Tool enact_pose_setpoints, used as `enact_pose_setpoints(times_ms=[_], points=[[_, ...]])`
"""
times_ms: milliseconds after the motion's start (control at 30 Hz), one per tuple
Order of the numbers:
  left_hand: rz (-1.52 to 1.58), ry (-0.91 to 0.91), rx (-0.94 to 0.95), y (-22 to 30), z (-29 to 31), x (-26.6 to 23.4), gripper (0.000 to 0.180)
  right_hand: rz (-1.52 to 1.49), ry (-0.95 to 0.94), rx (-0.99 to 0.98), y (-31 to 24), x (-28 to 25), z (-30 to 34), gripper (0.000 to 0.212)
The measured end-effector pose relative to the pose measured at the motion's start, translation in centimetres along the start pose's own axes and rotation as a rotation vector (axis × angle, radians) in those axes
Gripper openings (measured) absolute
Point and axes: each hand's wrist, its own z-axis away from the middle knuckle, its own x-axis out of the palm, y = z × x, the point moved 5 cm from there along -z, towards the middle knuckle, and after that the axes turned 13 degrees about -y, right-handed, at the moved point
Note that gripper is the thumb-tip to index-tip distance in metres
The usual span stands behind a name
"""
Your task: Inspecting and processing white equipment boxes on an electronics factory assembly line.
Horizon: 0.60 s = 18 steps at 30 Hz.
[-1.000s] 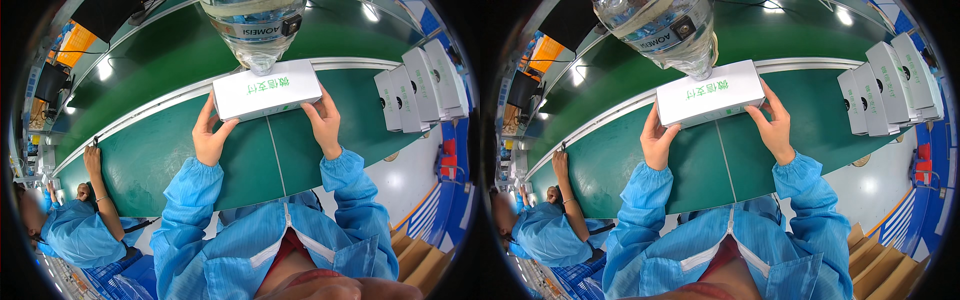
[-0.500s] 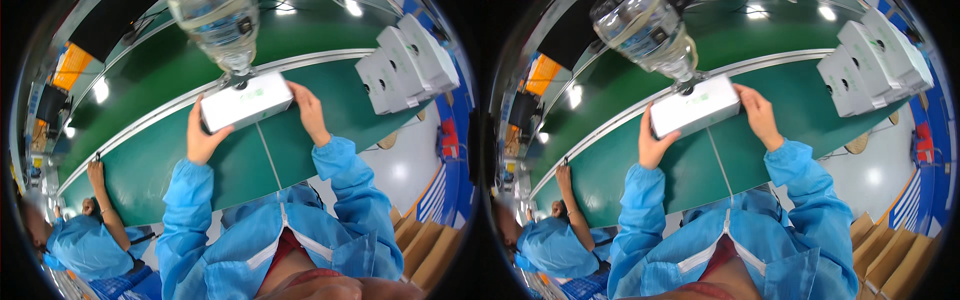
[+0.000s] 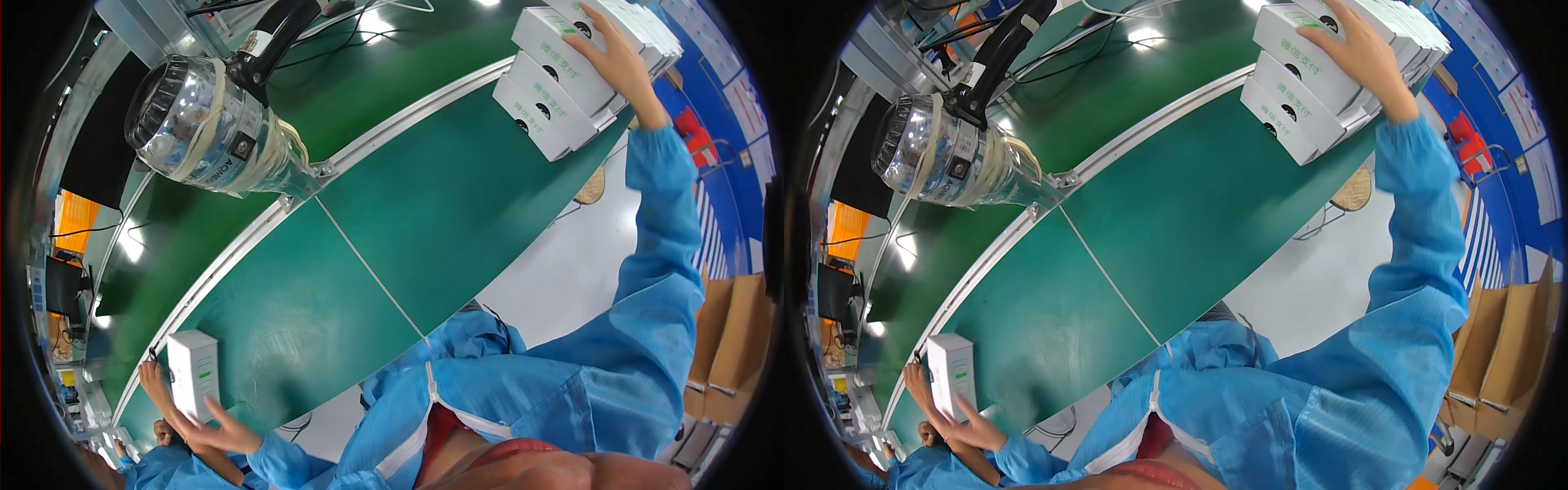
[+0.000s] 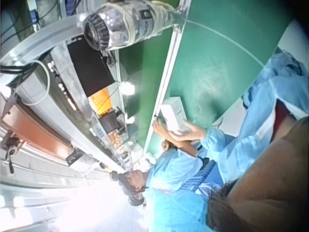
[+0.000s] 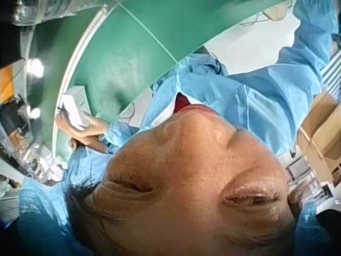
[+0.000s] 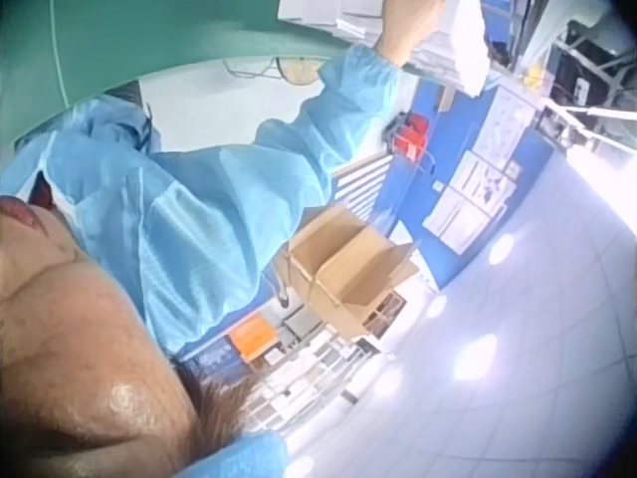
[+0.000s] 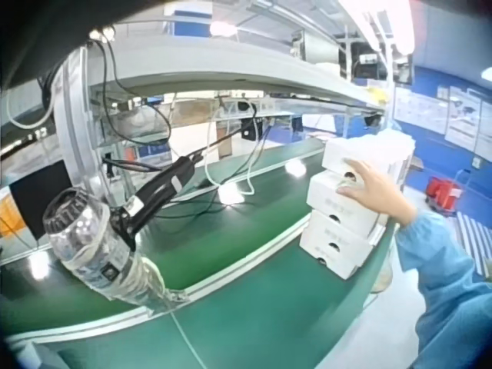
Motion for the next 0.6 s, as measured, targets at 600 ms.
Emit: enact_pose_setpoints(times_ms=[600], points=[[0.597,-0.737,0.742,19.6,2.0,19.9,0.044,0.073,-0.256,-0.062,3.5,4.6,-2.6,0.066]])
